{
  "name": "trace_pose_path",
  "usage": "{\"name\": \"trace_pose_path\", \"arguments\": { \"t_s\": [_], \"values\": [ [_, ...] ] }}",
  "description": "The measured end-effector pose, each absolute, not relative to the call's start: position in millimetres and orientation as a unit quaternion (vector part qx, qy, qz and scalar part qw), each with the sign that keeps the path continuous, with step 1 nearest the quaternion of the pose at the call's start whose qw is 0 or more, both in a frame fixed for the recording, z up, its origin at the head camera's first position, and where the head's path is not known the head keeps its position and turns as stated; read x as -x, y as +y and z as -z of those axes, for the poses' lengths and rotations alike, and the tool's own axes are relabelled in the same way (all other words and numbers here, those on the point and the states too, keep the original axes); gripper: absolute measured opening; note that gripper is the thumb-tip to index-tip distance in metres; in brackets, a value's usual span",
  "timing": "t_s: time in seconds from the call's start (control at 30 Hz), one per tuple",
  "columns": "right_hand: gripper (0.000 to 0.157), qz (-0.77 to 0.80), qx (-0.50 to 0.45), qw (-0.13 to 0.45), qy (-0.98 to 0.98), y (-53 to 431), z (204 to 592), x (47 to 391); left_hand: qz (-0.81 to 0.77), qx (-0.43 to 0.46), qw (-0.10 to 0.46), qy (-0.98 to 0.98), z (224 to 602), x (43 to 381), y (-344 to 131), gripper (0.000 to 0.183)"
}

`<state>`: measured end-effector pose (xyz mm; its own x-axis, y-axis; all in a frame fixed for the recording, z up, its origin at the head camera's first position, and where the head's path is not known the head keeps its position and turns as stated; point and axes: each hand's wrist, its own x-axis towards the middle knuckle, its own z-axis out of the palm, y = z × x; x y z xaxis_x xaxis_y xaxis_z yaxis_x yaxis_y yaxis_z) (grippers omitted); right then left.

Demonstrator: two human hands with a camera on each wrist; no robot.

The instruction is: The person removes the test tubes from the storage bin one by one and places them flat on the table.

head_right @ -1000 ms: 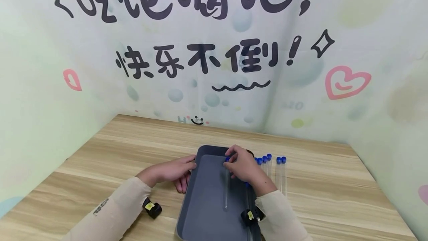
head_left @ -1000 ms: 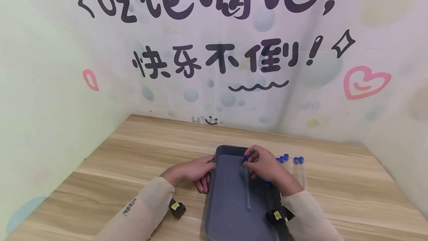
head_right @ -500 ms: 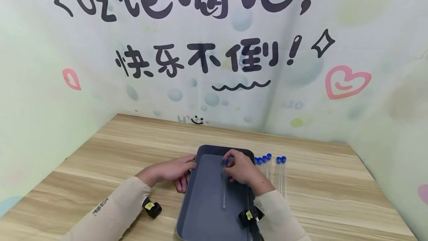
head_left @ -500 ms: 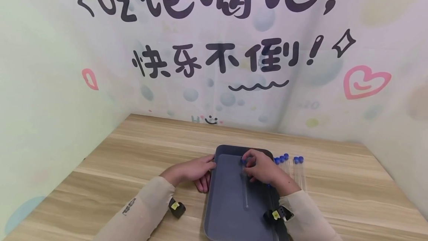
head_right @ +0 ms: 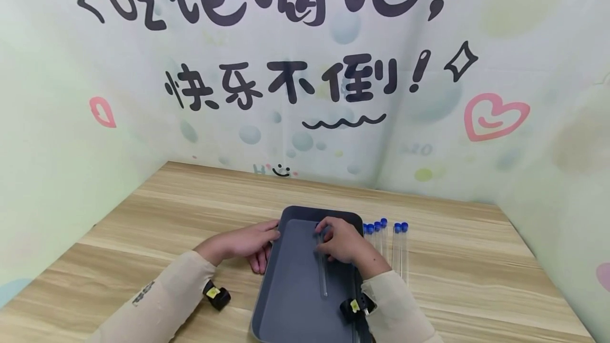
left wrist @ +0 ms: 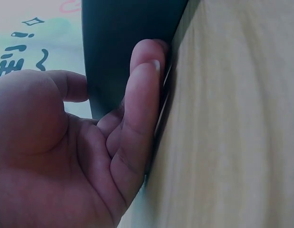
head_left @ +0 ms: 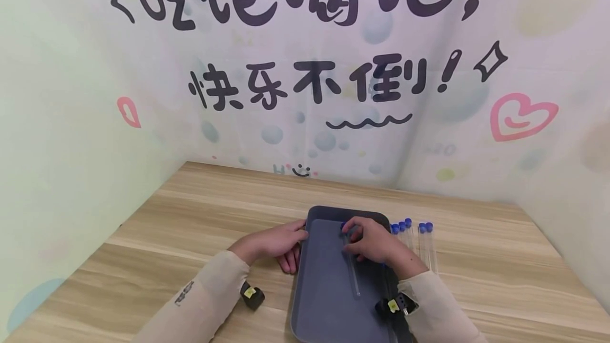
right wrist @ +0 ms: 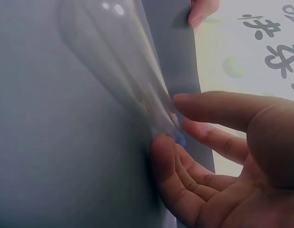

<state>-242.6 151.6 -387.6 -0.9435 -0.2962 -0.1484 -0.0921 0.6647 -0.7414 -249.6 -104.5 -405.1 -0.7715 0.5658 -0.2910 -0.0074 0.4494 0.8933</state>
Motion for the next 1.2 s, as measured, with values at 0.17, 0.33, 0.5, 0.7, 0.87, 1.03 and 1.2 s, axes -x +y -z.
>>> {"name": "trace_pose_path", "arguments": {
  "t_s": [0.17,0.33,0.5,0.7,0.87,1.03,1.2],
  "values": [
    [0.034,0.384,0.107,0.131,0.908,151.0,388.1,242.6,-0.496,-0.174,0.290,0.800,405.6,250.2,-104.4,0.050],
    [0.036,0.377,0.118,0.127,0.910,150.5,388.8,241.9,-0.498,-0.176,0.290,0.798,407.4,251.3,-104.7,0.050],
    [0.038,0.367,0.135,0.128,0.912,151.1,388.9,240.4,-0.498,-0.177,0.290,0.798,407.8,251.4,-105.2,0.050],
    [0.040,0.369,0.134,0.139,0.909,148.8,387.2,238.6,-0.497,-0.178,0.292,0.798,407.5,251.0,-105.2,0.051],
    [0.043,0.364,0.146,0.144,0.909,146.7,386.6,235.9,-0.497,-0.175,0.290,0.799,407.1,250.8,-105.3,0.049],
    [0.043,0.372,0.146,0.147,0.905,146.0,386.5,235.0,-0.497,-0.177,0.291,0.798,406.9,250.7,-105.2,0.049],
    [0.042,0.379,0.132,0.148,0.904,145.7,386.3,234.6,-0.497,-0.174,0.291,0.798,407.0,250.6,-105.1,0.049]
  ]
}}
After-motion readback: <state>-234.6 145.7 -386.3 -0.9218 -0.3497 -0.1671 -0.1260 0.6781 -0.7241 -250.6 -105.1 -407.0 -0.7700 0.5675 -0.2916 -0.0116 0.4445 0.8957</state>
